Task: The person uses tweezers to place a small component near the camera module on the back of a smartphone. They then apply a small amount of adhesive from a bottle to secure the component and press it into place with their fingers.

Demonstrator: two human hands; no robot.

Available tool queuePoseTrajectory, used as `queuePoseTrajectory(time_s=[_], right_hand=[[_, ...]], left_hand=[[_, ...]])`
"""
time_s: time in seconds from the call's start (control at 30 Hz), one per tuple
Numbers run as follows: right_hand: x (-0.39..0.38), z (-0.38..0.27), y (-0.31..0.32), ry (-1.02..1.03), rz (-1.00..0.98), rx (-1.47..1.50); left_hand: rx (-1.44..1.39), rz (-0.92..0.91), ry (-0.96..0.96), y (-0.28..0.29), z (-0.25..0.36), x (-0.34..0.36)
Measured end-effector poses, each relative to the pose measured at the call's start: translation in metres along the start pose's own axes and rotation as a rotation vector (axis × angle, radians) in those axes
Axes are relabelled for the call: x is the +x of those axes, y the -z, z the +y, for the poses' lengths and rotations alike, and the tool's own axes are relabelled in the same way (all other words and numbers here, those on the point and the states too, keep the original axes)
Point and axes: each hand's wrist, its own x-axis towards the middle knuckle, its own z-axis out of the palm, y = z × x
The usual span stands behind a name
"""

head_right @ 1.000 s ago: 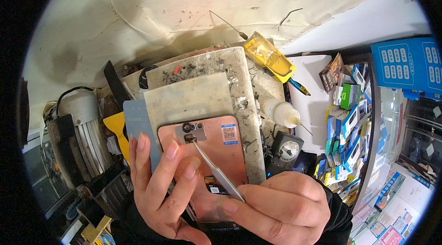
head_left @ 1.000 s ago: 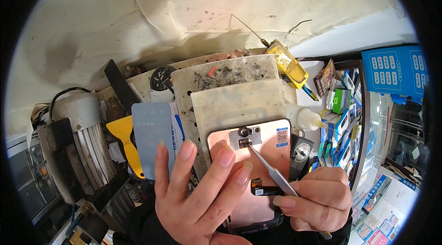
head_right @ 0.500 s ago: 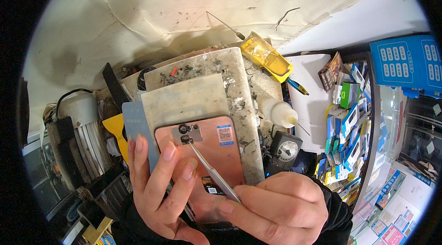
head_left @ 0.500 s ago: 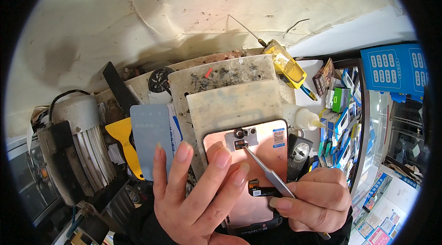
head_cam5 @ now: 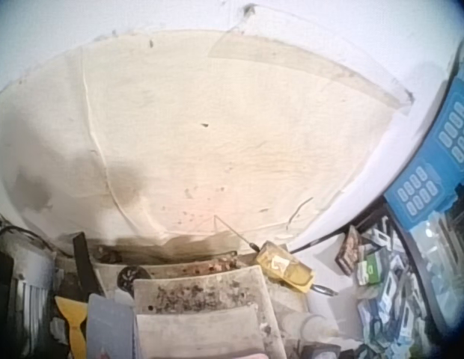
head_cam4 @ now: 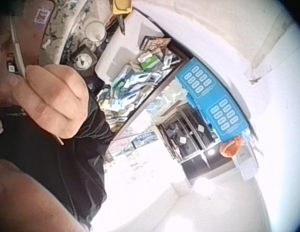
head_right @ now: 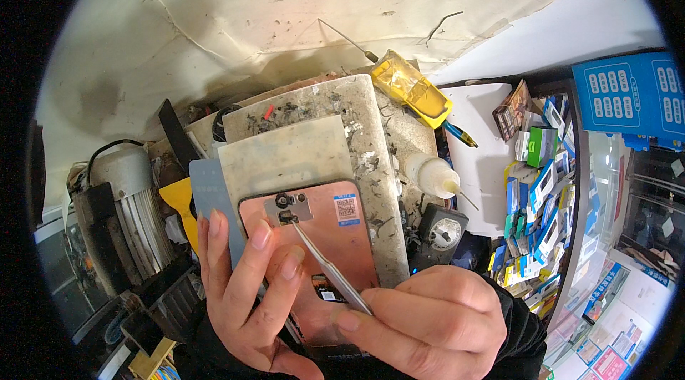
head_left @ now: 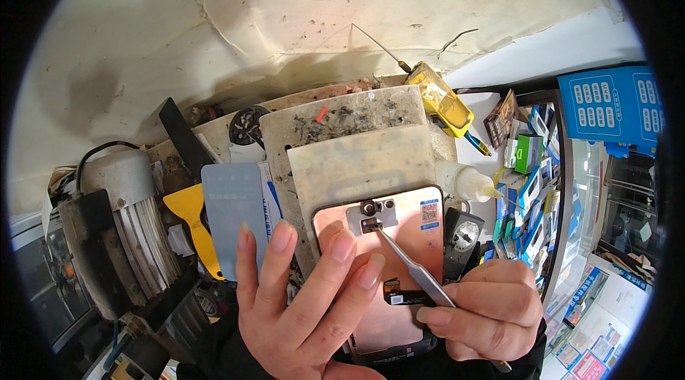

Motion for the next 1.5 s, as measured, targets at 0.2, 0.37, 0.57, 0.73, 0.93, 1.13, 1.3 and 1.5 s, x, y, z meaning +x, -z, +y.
queuePoseTrajectory(time_s=[0.2,0.37,0.57,0.73,0.93,1.13,1.3,1.5], right_hand=[[-0.002,0.003,0.006,0.009,0.039,0.024],[-0.004,0.006,0.009,-0.02,0.071,0.041],[-0.005,0.013,0.006,-0.14,0.082,0.278],[-0.006,0.015,0.004,-0.151,0.094,0.314],[-0.004,0.016,0.005,-0.148,0.065,0.295],[-0.001,0.015,0.002,-0.125,0.066,0.269],[-0.001,0.011,-0.007,-0.119,0.126,0.099],[-0.005,0.007,0.013,-0.17,0.356,0.438]], left_hand=[[0.005,-0.012,0.019,-0.003,-0.003,-0.002],[-0.036,-0.026,0.13,0.008,0.012,0.027],[-0.122,-0.1,0.282,0.021,0.026,0.036],[-0.157,-0.108,0.351,0.018,0.025,0.037],[-0.028,-0.007,0.127,0.012,0.015,0.034],[-0.002,0.045,0.054,-0.001,0.007,0.013],[0.052,0.086,-0.032,-0.011,-0.003,-0.008],[-0.104,-0.052,0.287,0.013,0.023,0.038]])
